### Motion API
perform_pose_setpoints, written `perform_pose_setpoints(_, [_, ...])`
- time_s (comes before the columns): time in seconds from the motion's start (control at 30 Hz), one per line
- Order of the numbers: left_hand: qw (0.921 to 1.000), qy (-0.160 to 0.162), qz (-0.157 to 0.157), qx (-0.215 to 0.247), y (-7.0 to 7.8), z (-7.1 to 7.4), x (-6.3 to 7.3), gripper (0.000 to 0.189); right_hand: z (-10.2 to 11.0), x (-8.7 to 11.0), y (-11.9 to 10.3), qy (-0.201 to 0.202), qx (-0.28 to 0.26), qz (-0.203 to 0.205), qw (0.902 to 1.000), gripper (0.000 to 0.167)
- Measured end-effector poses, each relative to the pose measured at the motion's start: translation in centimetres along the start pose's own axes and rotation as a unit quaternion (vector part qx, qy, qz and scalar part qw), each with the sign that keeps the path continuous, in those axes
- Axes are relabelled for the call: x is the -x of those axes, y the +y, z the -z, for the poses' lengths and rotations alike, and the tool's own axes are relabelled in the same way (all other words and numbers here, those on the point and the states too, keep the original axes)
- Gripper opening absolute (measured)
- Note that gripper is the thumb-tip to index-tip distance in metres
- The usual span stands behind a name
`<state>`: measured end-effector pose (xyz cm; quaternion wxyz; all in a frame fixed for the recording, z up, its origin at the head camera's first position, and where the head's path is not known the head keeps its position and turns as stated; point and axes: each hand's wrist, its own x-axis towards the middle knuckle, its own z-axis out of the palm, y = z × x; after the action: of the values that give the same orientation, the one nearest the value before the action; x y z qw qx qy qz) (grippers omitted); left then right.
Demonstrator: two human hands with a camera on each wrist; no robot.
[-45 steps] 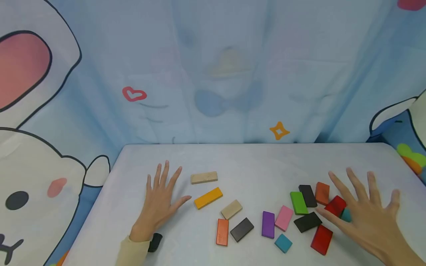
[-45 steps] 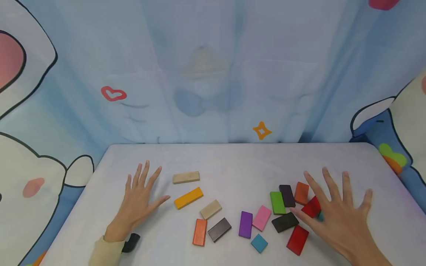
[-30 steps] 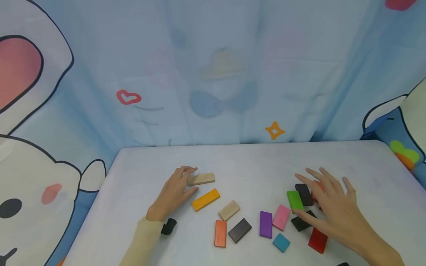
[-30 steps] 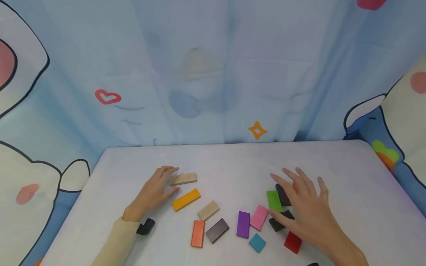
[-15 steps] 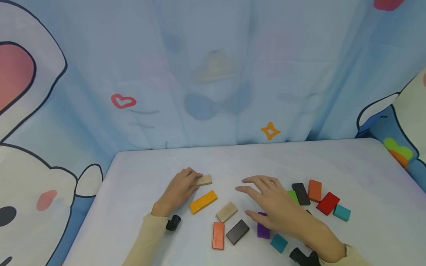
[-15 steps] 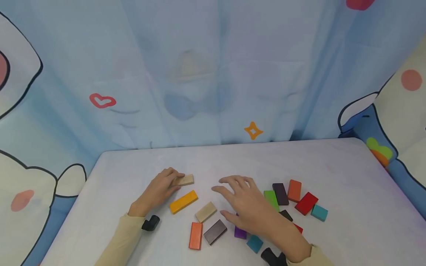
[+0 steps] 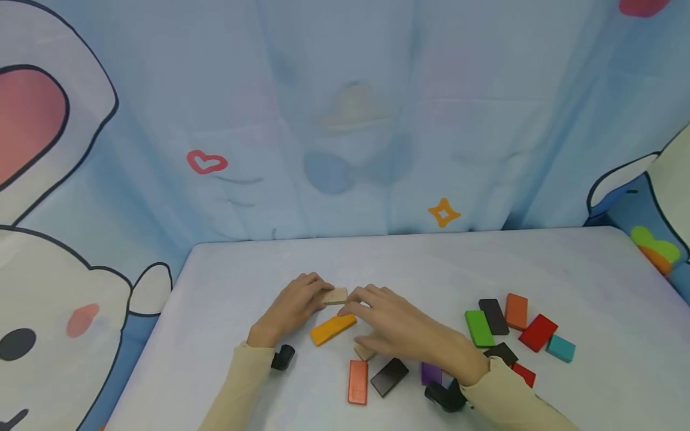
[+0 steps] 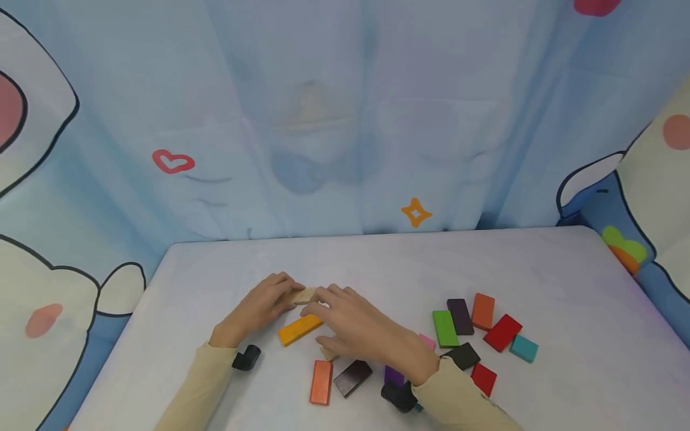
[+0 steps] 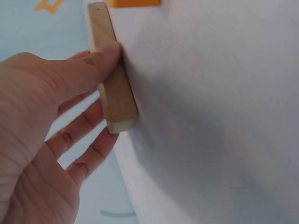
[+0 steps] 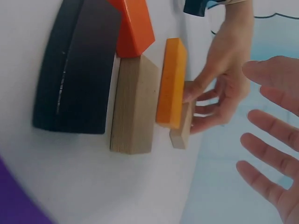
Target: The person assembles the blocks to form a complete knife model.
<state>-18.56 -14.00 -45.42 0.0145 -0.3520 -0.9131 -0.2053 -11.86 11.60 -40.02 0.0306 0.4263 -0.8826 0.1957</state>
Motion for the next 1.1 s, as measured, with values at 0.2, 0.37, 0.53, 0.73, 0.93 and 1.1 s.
perform_pose_setpoints(0.2, [0.9999, -0.001, -0.013, 0.011, -0.3, 0.1, 0.0, 0.025, -1.5, -2.4, 0.5, -0.052, -0.044, 0.013, 0.9976, 0.032])
perform_pose_setpoints(0.37, [0.9998, 0.004, -0.017, 0.013, -0.3, 0.1, 0.2, 0.027, -2.7, -4.1, 0.8, -0.113, -0.053, 0.027, 0.9918, 0.033])
perform_pose_setpoints(0.53, [0.9997, 0.006, -0.014, 0.017, -0.4, -0.1, 0.2, 0.025, -3.7, -5.2, 0.7, -0.138, -0.047, 0.028, 0.9890, 0.036])
perform_pose_setpoints(0.73, [0.9995, -0.003, -0.004, 0.030, -0.3, -0.2, 0.0, 0.023, -4.3, -5.6, 1.0, -0.142, -0.026, 0.017, 0.9894, 0.031])
perform_pose_setpoints(0.93, [0.9992, -0.016, 0.015, 0.033, -0.1, 0.0, -0.2, 0.024, -4.5, -5.7, 1.3, -0.138, -0.017, 0.025, 0.9900, 0.030])
perform_pose_setpoints(1.1, [0.9990, -0.021, 0.021, 0.033, -0.1, 0.1, -0.1, 0.024, -4.6, -5.7, 1.5, -0.132, -0.023, 0.035, 0.9903, 0.029])
